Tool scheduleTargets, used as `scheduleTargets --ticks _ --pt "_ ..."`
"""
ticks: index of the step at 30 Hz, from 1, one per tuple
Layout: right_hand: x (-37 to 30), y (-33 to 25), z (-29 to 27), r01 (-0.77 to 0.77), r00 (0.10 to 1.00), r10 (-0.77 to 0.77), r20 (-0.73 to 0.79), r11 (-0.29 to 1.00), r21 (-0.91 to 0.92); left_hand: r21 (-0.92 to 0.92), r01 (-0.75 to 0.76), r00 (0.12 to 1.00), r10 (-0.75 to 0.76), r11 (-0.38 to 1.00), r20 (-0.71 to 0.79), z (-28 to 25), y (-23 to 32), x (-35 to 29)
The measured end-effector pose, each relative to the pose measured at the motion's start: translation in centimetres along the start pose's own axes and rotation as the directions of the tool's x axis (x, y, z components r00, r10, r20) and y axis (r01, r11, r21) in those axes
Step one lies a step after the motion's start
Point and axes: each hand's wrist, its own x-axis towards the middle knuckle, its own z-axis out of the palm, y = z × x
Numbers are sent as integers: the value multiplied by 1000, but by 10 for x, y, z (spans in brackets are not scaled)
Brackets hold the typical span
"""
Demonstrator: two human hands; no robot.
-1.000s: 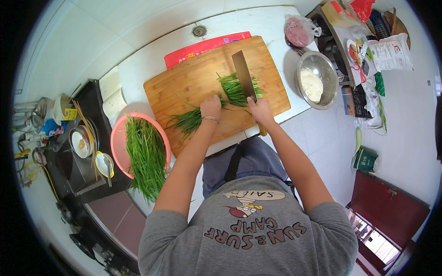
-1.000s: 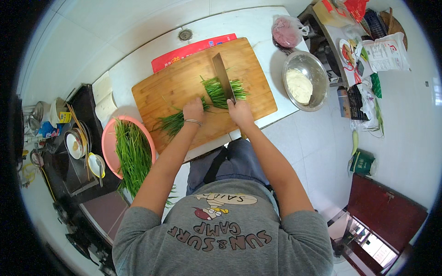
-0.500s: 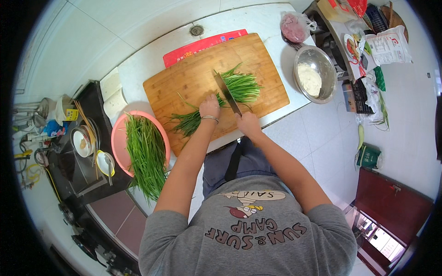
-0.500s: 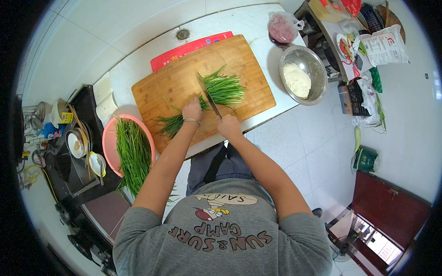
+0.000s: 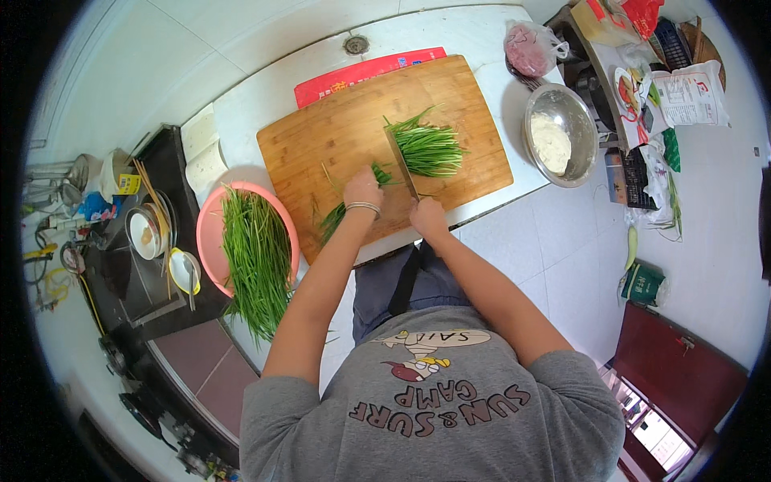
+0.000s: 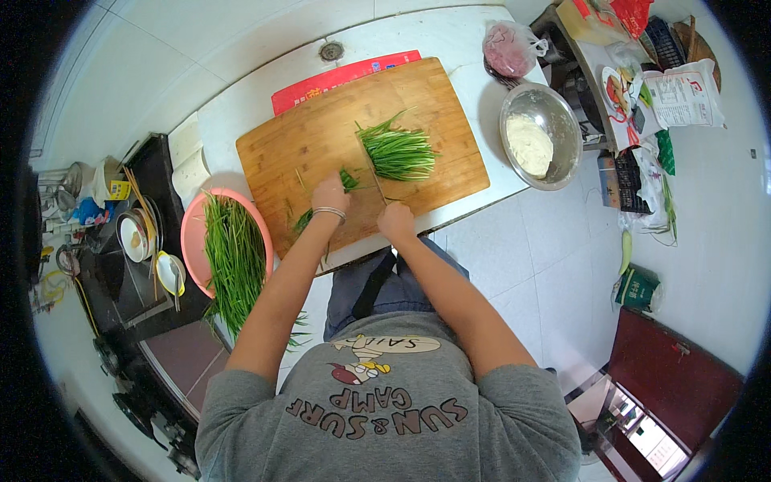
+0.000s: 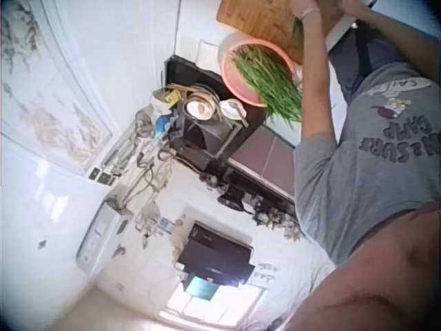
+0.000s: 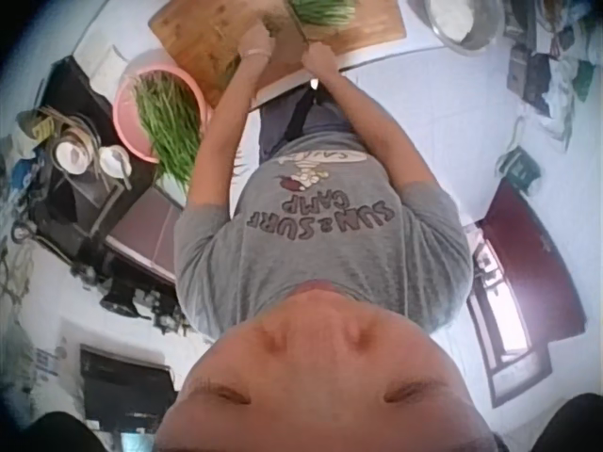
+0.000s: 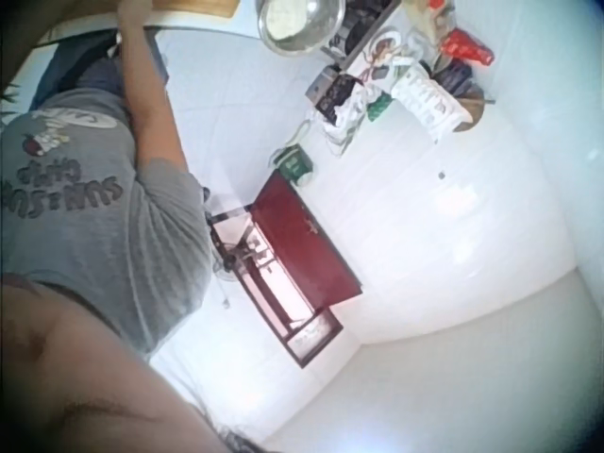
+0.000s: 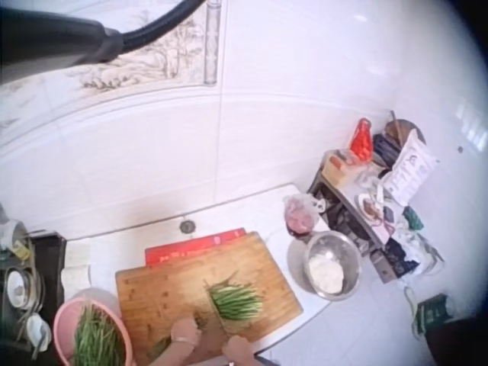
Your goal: The person washes a large bunch of green chives in a pink basin at the sink, then transfers them to a wooden cutting board. They use a knife to chop the chives into small pieces, working through the bunch systematically.
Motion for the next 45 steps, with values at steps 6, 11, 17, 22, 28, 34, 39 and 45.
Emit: scheduleTargets --ticks 6,11,17,22,28,34,39,45 --pt "3 14 -50 160 987 -160 14 987 25 -281 251 961 -273 926 -41 -15 0 -10" --pt "24 24 -118 109 994 -110 -3 982 152 -528 270 904 -401 805 -148 38 14 -10" --pt "85 58 -149 298 947 -298 -119 954 -18 -802 420 780 -620 424 81 68 60 -7" --pt "93 49 -168 347 935 -348 -67 937 -32 -738 376 765 -637 560 -93 86 43 6" --pt "98 62 -159 229 972 -228 57 973 -7 -336 465 797 -553 819 -245 -16 8 28" --pt "86 52 -155 260 965 -260 33 966 6 -170 605 731 -628 778 -267 -30 -55 60" --pt "75 44 -156 214 976 -215 16 976 43 -99 668 723 -674 738 -151 -33 -71 63" --pt "69 36 -149 131 989 -138 50 984 118 149 715 695 -717 683 -53 -56 -54 52"
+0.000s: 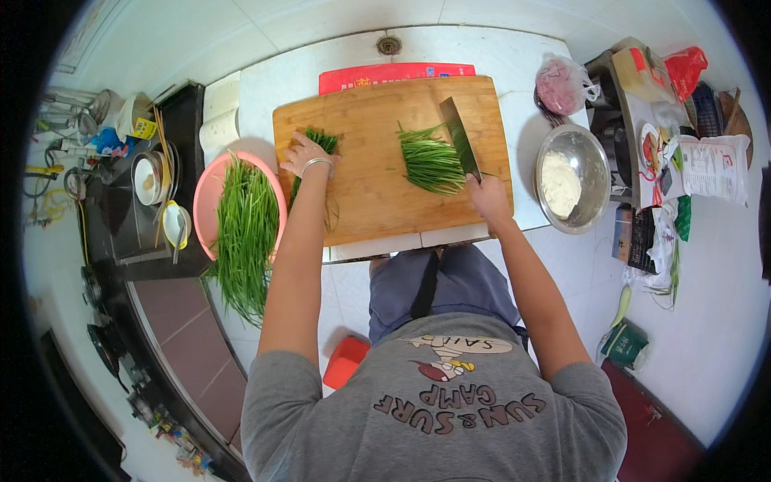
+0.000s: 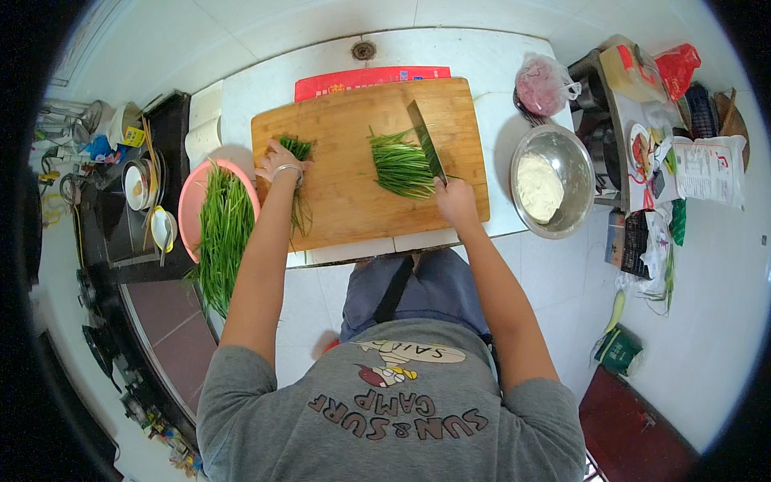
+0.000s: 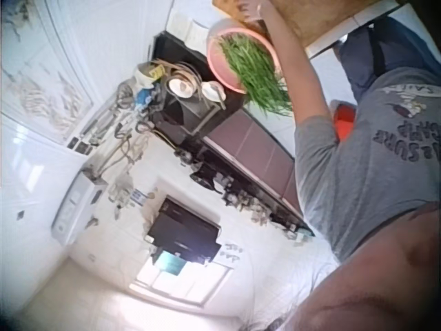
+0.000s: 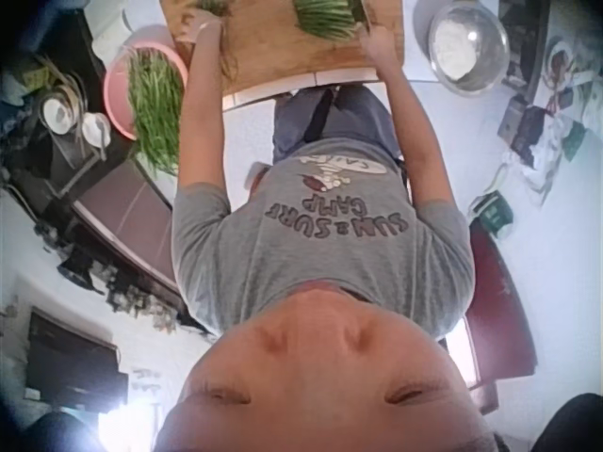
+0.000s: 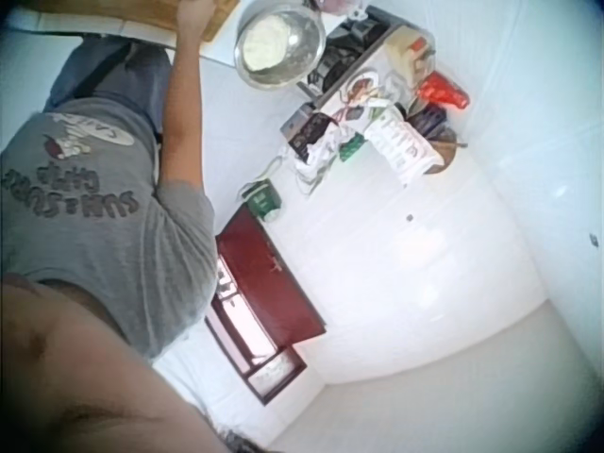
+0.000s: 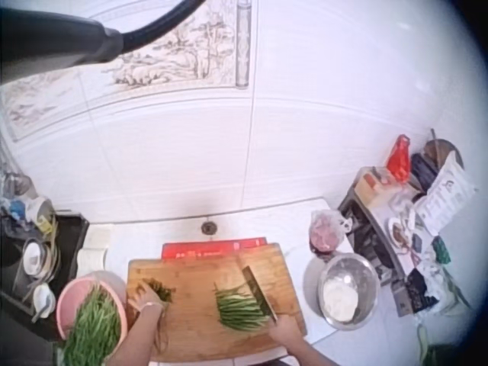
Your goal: The person washes a large bunch of green chives in a pink basin at the sink, then transfers them to a wooden cutting board. They use a knife to chop the chives into small pieces, working through the bunch systematically.
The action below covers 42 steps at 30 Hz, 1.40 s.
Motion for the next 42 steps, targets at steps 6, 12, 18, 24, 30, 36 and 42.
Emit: scheduleTargets --ticks 6,12,18,24,30,36,42 --pt "2 -6 11 -9 1000 8 -19 998 -65 6 -160 966 158 987 -205 -5 6 -35" --pt "2 -22 11 86 993 -99 -62 979 -183 4 -463 842 442 886 -310 10 23 -76" --pt "43 -30 -17 86 991 -124 -53 883 -461 -662 -339 841 531 669 106 89 61 -136" --pt "64 -20 -40 168 985 -151 84 733 -659 -856 512 804 315 65 505 110 119 -174" --pt "63 -8 -52 197 977 -91 195 744 -638 -737 673 739 -40 55 672 71 167 -149" --pt "50 1 -59 228 941 -49 335 824 -518 -646 763 645 52 7 762 55 172 -117" --pt "21 -9 -57 -17 858 151 491 963 -268 -689 369 876 14 623 482 70 164 -93"
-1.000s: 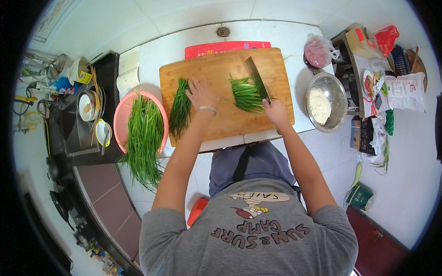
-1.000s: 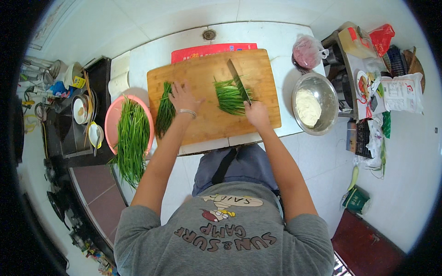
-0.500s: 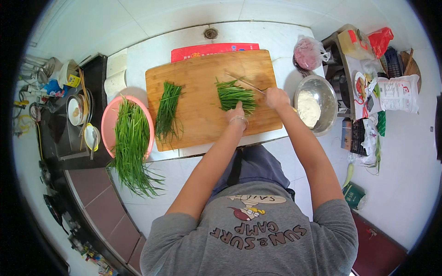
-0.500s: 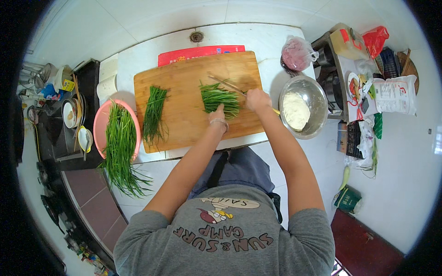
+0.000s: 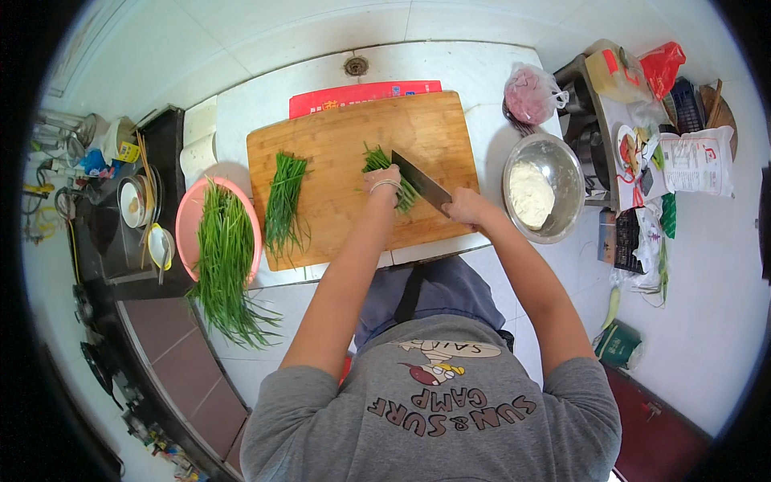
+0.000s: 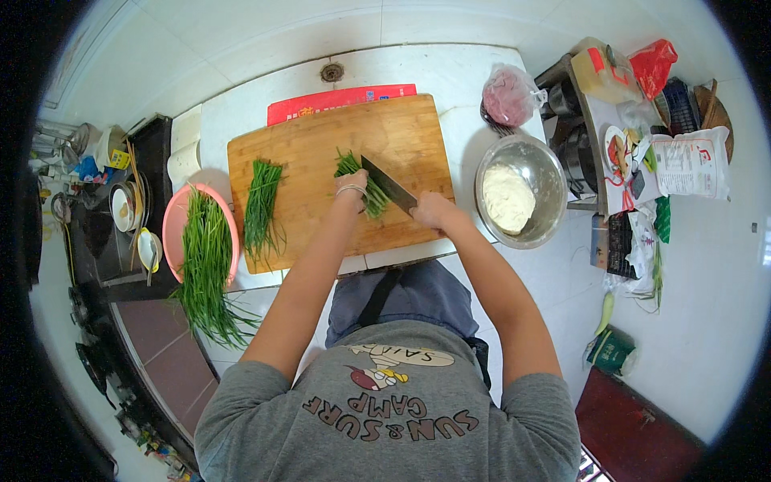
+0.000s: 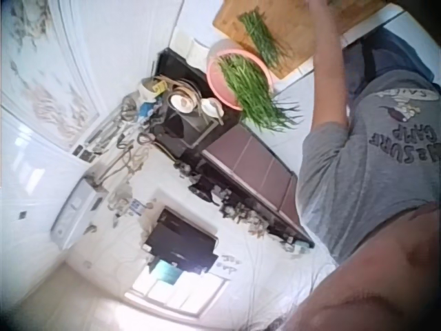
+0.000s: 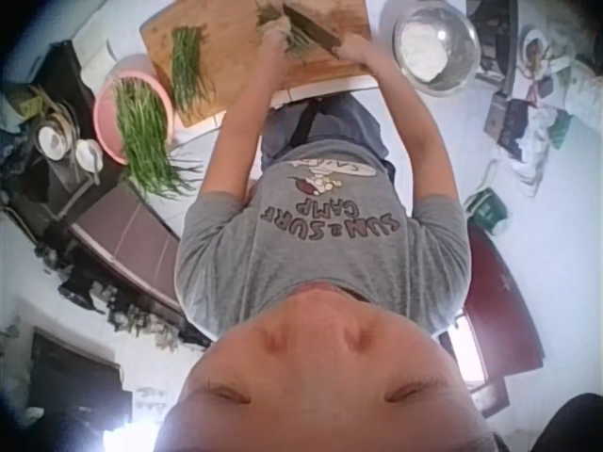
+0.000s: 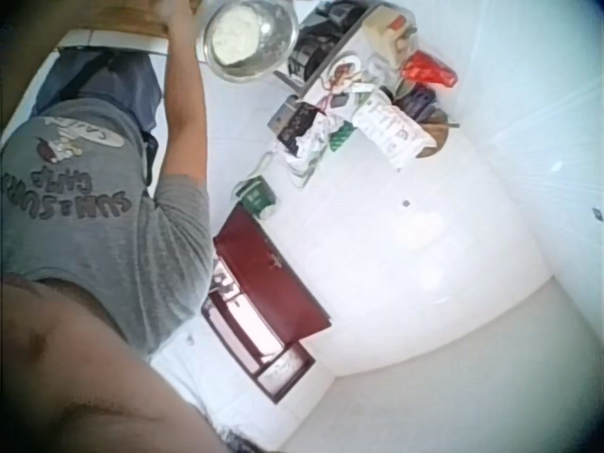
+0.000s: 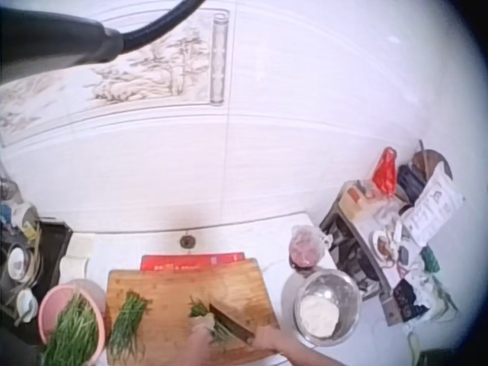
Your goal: The person washes a large bunch of green chives in a pink basin at the sink, then transfers them to a wooden cutting board. They use a knife to chop the chives into small pieces, working through the bunch systematically.
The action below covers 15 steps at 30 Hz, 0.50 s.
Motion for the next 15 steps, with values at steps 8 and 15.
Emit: scheduleTargets --ticks 8,15 --pt "-29 13 9 -65 995 35 99 945 320 523 -188 976 219 831 3 -19 -6 8" --pt "-54 39 8 -93 990 125 -60 920 381 578 -192 873 408 793 -269 6 -2 -49"
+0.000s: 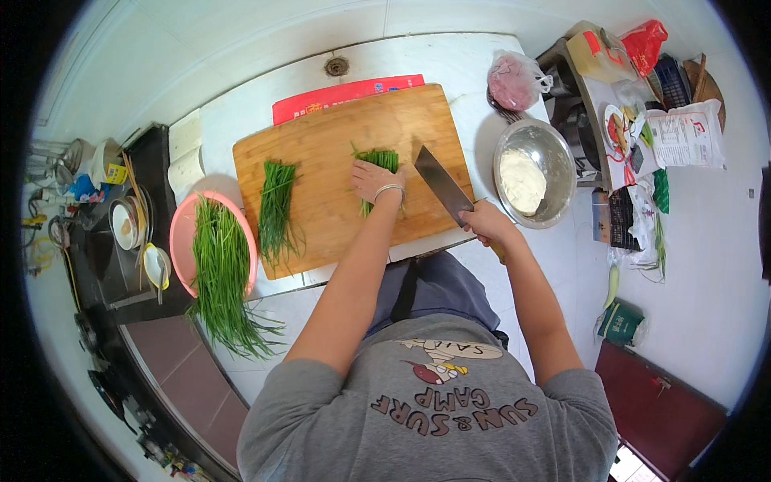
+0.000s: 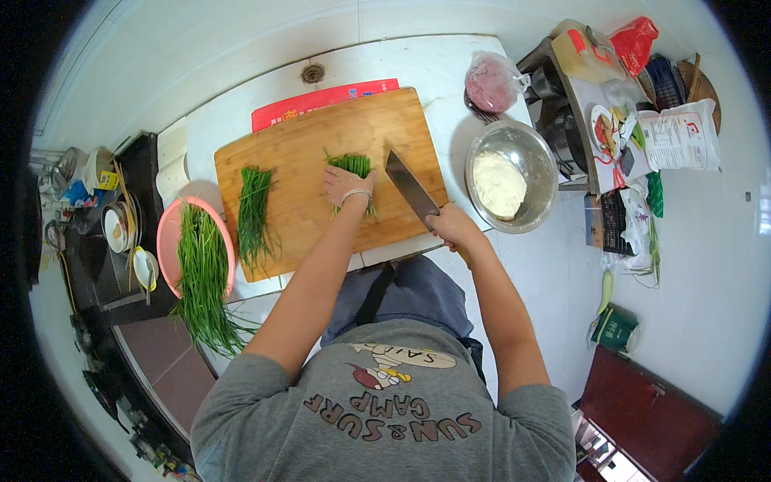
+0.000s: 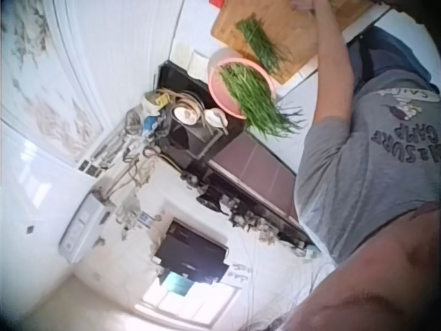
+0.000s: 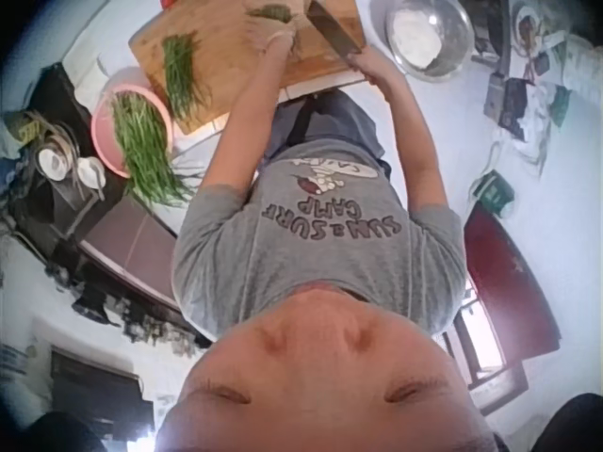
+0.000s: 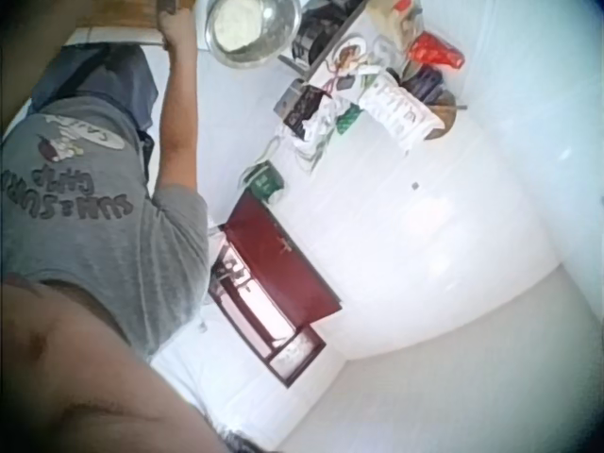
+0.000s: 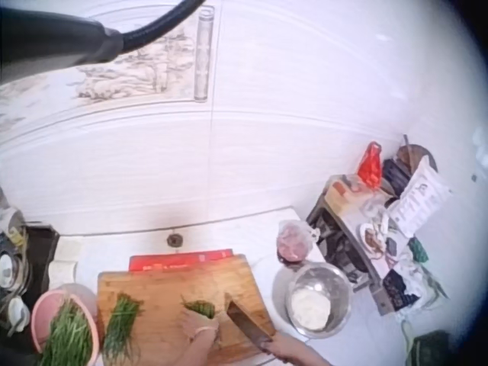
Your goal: The person washes a large bunch of green chives in a pink basin at the sink, then transfers them to a wooden cutting board. They use a knife to chop the chives into small pieces, working through the bunch systematically.
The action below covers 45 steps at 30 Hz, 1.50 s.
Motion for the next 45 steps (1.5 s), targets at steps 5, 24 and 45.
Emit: scheduleTargets --ticks 5,24,45 --pt "0 9 11 -24 992 21 -125 1000 -18 113 -310 928 326 944 -178 21 -12 4" --pt "18 11 85 22 919 39 -392 989 148 247 -850 484 875 466 16 -4 -58 54" --pt "71 7 114 75 843 -155 -515 982 -173 163 -919 364 931 359 -2 13 -61 23"
